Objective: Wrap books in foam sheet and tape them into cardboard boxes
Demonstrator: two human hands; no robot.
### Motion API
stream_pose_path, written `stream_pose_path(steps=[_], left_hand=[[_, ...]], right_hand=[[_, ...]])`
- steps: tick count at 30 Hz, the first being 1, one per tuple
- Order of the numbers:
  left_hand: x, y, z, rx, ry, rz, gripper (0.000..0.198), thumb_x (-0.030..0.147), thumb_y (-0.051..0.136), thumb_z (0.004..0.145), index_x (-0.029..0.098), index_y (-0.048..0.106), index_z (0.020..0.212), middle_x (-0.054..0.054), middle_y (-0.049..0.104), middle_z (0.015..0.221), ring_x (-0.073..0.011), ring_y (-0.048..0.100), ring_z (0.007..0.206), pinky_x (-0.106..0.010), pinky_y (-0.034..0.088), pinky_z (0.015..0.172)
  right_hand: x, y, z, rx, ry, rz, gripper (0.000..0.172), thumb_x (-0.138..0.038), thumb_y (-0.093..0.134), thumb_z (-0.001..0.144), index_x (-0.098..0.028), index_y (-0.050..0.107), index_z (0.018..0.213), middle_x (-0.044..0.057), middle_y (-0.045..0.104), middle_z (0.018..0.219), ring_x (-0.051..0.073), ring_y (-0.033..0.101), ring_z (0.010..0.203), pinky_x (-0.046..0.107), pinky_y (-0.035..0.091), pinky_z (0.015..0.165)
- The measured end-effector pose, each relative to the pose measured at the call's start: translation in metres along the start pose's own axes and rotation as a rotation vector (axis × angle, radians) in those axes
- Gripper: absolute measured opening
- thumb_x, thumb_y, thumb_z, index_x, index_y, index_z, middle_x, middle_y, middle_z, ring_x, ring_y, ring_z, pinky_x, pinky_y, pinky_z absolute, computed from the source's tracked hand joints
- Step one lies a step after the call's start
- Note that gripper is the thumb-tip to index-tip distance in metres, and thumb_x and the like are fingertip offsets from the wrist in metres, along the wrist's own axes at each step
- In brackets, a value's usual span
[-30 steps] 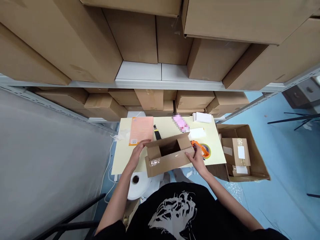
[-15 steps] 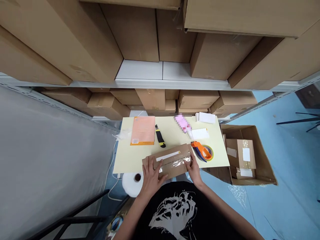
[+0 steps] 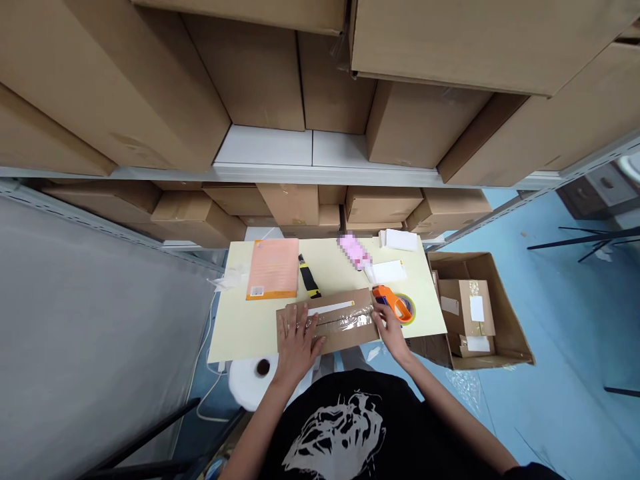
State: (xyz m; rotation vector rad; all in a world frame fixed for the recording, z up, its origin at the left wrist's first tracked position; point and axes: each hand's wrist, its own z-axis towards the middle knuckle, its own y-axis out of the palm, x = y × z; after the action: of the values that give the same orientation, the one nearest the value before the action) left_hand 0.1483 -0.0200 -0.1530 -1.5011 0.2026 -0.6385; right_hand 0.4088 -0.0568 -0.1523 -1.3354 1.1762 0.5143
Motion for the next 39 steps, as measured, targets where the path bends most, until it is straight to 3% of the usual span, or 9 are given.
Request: stream_pose_path(steps=[6, 11, 15, 20, 28, 34, 39], left_hand=[[-0.001, -0.002, 0.002, 0.006, 0.030, 0.072, 0.053, 0.042, 0.047, 0.089, 0.013, 0.048, 0.134, -0.017, 0.030, 0.149, -0.0375, 0.007, 0.142, -0.060, 0.020, 0.109], [-0.002, -0.001, 0.004, 0.034, 0.051, 0.102, 0.053, 0.042, 0.048, 0.088, 0.014, 0.049, 0.133, -0.017, 0.031, 0.149, -0.0376, 0.010, 0.142, -0.059, 0.025, 0.107], [-0.003, 0.000, 0.005, 0.037, 0.051, 0.113, 0.053, 0.042, 0.048, 0.088, 0.013, 0.050, 0.132, -0.017, 0.032, 0.148, -0.0372, 0.010, 0.142, -0.058, 0.028, 0.106], [-0.003, 0.000, 0.006, 0.026, 0.038, 0.111, 0.051, 0.041, 0.048, 0.088, 0.014, 0.051, 0.131, -0.016, 0.034, 0.148, -0.0357, 0.010, 0.142, -0.055, 0.029, 0.106], [0.001, -0.004, 0.006, -0.029, 0.016, 0.119, 0.052, 0.043, 0.048, 0.088, 0.015, 0.050, 0.132, -0.015, 0.031, 0.150, -0.0362, 0.011, 0.142, -0.054, 0.028, 0.107], [0.004, -0.006, 0.004, -0.064, -0.009, 0.135, 0.053, 0.043, 0.046, 0.089, 0.017, 0.046, 0.135, -0.013, 0.028, 0.151, -0.0362, 0.012, 0.142, -0.053, 0.028, 0.106], [0.003, -0.005, 0.003, -0.058, -0.020, 0.119, 0.051, 0.041, 0.047, 0.089, 0.018, 0.047, 0.134, -0.012, 0.028, 0.151, -0.0359, 0.013, 0.142, -0.053, 0.029, 0.106]], right_hand=[[0.004, -0.037, 0.068, 0.139, -0.004, -0.206, 0.033, -0.038, 0.035, 0.091, -0.015, 0.056, 0.102, 0.013, 0.064, 0.103, 0.023, 0.061, 0.089, 0.039, 0.050, 0.080], [0.019, -0.022, 0.124, 0.127, -0.016, -0.419, 0.027, -0.026, 0.040, 0.087, -0.014, 0.054, 0.107, 0.015, 0.060, 0.110, 0.023, 0.057, 0.096, 0.037, 0.047, 0.083], [0.033, -0.003, 0.147, 0.057, -0.003, -0.591, 0.034, -0.025, 0.056, 0.080, -0.012, 0.054, 0.111, 0.018, 0.058, 0.111, 0.028, 0.050, 0.107, 0.039, 0.040, 0.090], [0.049, 0.007, 0.154, -0.021, 0.020, -0.732, 0.043, -0.029, 0.063, 0.077, -0.009, 0.053, 0.113, 0.020, 0.057, 0.112, 0.030, 0.049, 0.106, 0.039, 0.039, 0.090], [0.051, 0.002, 0.155, -0.051, -0.006, -0.768, 0.032, -0.022, 0.053, 0.083, -0.009, 0.056, 0.113, 0.020, 0.058, 0.111, 0.029, 0.051, 0.106, 0.039, 0.040, 0.090], [0.037, 0.000, 0.144, -0.074, -0.089, -0.670, 0.031, -0.022, 0.046, 0.086, -0.011, 0.058, 0.112, 0.018, 0.060, 0.109, 0.029, 0.053, 0.106, 0.042, 0.043, 0.091], [0.009, 0.023, 0.142, -0.257, -0.137, -0.585, 0.028, -0.021, 0.040, 0.091, -0.014, 0.060, 0.110, 0.012, 0.064, 0.109, 0.021, 0.061, 0.096, 0.032, 0.049, 0.080]])
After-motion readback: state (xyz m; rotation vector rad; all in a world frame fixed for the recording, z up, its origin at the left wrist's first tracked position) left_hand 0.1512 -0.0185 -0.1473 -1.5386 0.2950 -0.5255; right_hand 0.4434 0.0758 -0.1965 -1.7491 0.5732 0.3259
